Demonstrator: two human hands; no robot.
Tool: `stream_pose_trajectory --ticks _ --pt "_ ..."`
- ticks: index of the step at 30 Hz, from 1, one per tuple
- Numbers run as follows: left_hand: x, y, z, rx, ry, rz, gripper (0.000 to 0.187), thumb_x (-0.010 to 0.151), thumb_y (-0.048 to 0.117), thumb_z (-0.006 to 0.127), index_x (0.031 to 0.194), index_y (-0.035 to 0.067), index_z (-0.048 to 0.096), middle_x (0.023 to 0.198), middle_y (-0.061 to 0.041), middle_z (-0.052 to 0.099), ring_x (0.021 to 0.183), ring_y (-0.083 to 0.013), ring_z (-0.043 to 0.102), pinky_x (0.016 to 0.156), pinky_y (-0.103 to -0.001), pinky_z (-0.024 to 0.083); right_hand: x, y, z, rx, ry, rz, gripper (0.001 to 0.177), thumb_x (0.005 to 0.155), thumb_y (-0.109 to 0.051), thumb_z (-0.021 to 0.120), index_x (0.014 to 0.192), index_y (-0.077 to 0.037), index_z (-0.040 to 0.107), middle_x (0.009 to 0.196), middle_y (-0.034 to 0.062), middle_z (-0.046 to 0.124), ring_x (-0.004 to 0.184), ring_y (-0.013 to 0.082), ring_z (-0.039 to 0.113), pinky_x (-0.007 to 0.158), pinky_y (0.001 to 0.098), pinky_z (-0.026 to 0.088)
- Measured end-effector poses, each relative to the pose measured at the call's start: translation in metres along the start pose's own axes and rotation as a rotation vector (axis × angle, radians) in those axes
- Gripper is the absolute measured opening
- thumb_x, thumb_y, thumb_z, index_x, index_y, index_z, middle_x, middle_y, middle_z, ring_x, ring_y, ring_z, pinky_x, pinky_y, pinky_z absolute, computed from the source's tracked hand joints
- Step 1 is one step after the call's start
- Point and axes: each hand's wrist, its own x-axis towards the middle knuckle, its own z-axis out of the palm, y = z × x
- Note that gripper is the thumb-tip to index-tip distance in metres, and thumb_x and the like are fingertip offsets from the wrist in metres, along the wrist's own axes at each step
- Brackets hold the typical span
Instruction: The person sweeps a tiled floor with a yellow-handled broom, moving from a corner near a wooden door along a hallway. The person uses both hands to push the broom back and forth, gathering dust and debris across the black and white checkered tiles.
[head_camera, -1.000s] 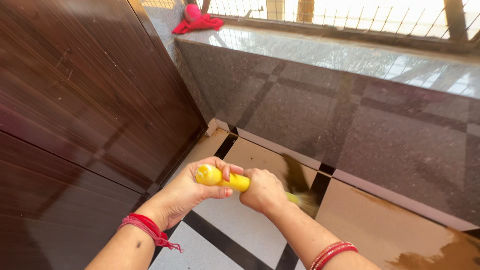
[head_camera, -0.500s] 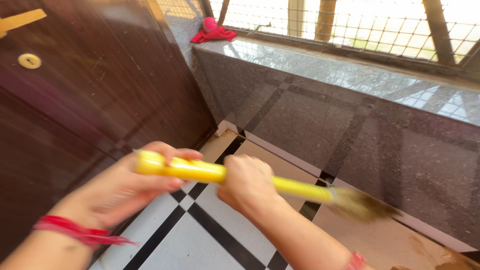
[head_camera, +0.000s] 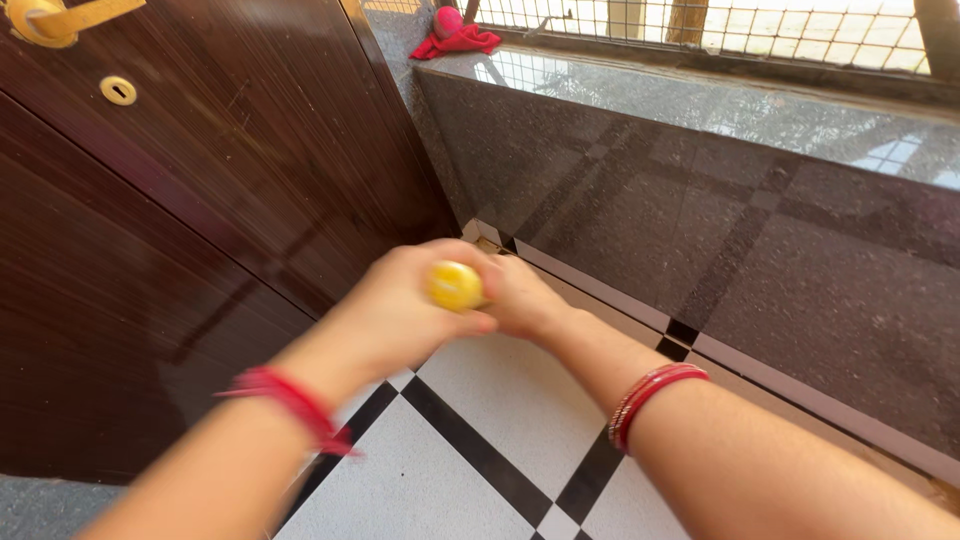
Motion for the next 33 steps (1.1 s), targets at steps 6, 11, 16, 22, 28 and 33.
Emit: stream_pose_trajectory --ticks 6,11,16,22,28,33 --pt "0.018 -0.027 0.085 -0.151 -0.159 -0.086 0.024 0.075 -0.001 0.083 0.089 0.01 0.067 0.1 0.001 0.071 0.09 -0.0114 0.065 0.08 -0.031 0.055 -0.086 0.05 -0.009 -0.175 -0.082 0.375 0.031 0.072 -0.028 0.084 0.095 -0.01 0.072 0.098 0.0118 0.078 0.096 0.031 0.072 0.084 0.0427 0.058" --pt "0.023 -0.038 0.153 -0.369 -0.373 -0.11 0.025 0.075 -0.004 0.079 0.091 0.012 0.068 0.104 -0.001 0.074 0.097 -0.0142 0.071 0.088 -0.029 0.058 -0.18 0.047 -0.033 -0.177 0.023 0.649 0.035 0.069 -0.031 0.084 0.097 -0.013 0.073 0.099 0.0115 0.077 0.097 0.0312 0.073 0.087 0.042 0.058" --pt "0.043 -0.017 0.201 -0.392 -0.45 -0.013 0.029 0.073 -0.008 0.08 0.094 0.01 0.068 0.108 0.0 0.073 0.105 -0.0121 0.069 0.093 -0.028 0.057 -0.23 0.058 -0.067 -0.302 0.072 0.823 0.03 0.075 -0.032 0.079 0.098 -0.014 0.075 0.1 0.0131 0.076 0.098 0.0327 0.072 0.089 0.0437 0.058" --pt "0.067 0.036 0.23 -0.519 -0.458 -0.025 0.039 0.069 -0.007 0.081 0.102 0.011 0.07 0.108 -0.003 0.074 0.1 -0.0149 0.07 0.087 -0.031 0.058 -0.259 0.06 -0.129 -0.49 0.033 0.788 0.024 0.075 -0.024 0.072 0.097 -0.015 0.078 0.1 0.0143 0.077 0.096 0.0346 0.073 0.091 0.0441 0.059" --pt "0.064 0.137 0.157 -0.454 -0.383 0.077 0.035 0.072 0.004 0.078 0.103 0.016 0.067 0.11 0.001 0.076 0.107 -0.0153 0.069 0.087 -0.037 0.055 -0.22 -0.006 -0.215 -0.375 0.09 0.78 0.023 0.072 -0.021 0.078 0.089 -0.006 0.076 0.078 0.0149 0.077 0.069 0.029 0.077 0.07 0.0403 0.063" --pt "0.055 0.223 0.095 -0.371 -0.29 0.175 0.029 0.076 0.009 0.079 0.101 0.018 0.069 0.115 0.0 0.078 0.116 -0.0142 0.07 0.096 -0.042 0.056 -0.175 -0.065 -0.263 -0.133 0.171 0.559 0.017 0.075 -0.015 0.076 0.086 -0.002 0.076 0.076 0.0142 0.074 0.063 0.0238 0.074 0.056 0.0363 0.062"
